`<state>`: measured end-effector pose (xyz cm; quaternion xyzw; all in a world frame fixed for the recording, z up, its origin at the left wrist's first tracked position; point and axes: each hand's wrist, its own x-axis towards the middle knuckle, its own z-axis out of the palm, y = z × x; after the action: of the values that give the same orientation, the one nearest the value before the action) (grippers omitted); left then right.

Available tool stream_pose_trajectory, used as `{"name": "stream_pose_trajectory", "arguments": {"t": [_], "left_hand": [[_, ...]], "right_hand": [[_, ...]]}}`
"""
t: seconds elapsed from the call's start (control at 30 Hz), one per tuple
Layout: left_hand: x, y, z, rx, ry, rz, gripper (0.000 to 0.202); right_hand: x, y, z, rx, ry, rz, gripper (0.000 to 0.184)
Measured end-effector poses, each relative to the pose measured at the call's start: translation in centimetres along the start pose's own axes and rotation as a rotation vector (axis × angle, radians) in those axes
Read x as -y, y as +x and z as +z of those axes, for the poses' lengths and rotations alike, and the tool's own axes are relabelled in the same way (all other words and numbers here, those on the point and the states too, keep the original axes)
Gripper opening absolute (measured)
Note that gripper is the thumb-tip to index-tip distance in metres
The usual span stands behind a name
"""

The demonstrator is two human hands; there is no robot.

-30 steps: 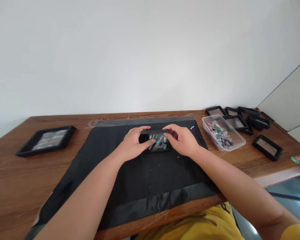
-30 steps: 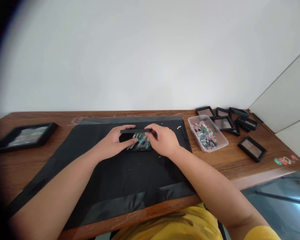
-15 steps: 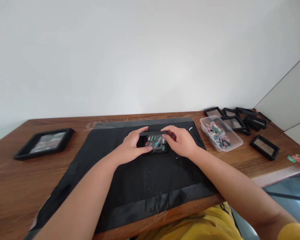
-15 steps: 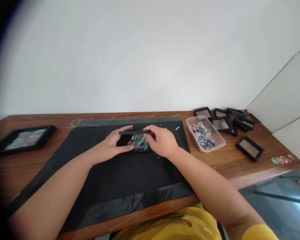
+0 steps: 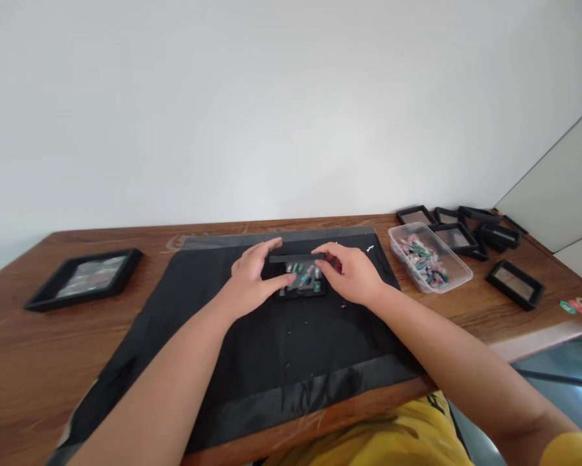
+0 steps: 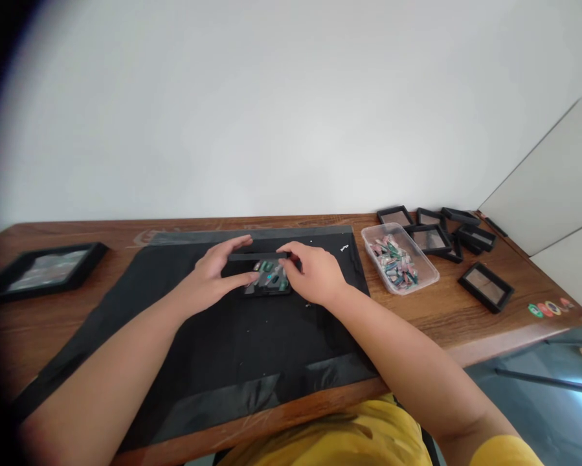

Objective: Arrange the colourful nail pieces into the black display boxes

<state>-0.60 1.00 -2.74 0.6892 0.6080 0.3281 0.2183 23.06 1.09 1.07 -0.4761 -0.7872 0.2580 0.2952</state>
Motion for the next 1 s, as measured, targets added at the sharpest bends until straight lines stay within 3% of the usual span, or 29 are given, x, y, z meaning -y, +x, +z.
{"name": "stream_pose_trajectory", "arguments": {"t": [0.13, 0.23, 0.37, 0.77, 1.0], "left_hand": [[-1.6, -0.7, 1.5, -0.198, 0.083, -0.041, 0.070], [-2.5, -1.1, 2.2, -0.272, 0.125, -0.010, 0.069], [-2.8, -1.2, 1.9, -0.281, 0.154, 0.087, 0.076], [-2.9, -1.0, 2.3, -0.272, 0.182, 0.111, 0.096], [-2.5, -1.1, 1.8, -0.259, 0.185, 0.120, 0.090]], "right_hand": [[0.0, 0.0, 0.0, -0.001, -0.003, -0.004, 0.025], [0.1, 0.0, 0.0, 0.004, -0.001, -0.004, 0.024], [0.1, 0.0, 0.0, 0.005, 0.001, -0.004, 0.024], [-0.1, 0.1, 0.1, -0.009, 0.019, 0.001, 0.023], [-0.4, 0.0, 0.1, -0.011, 0.031, -0.004, 0.024]]}}
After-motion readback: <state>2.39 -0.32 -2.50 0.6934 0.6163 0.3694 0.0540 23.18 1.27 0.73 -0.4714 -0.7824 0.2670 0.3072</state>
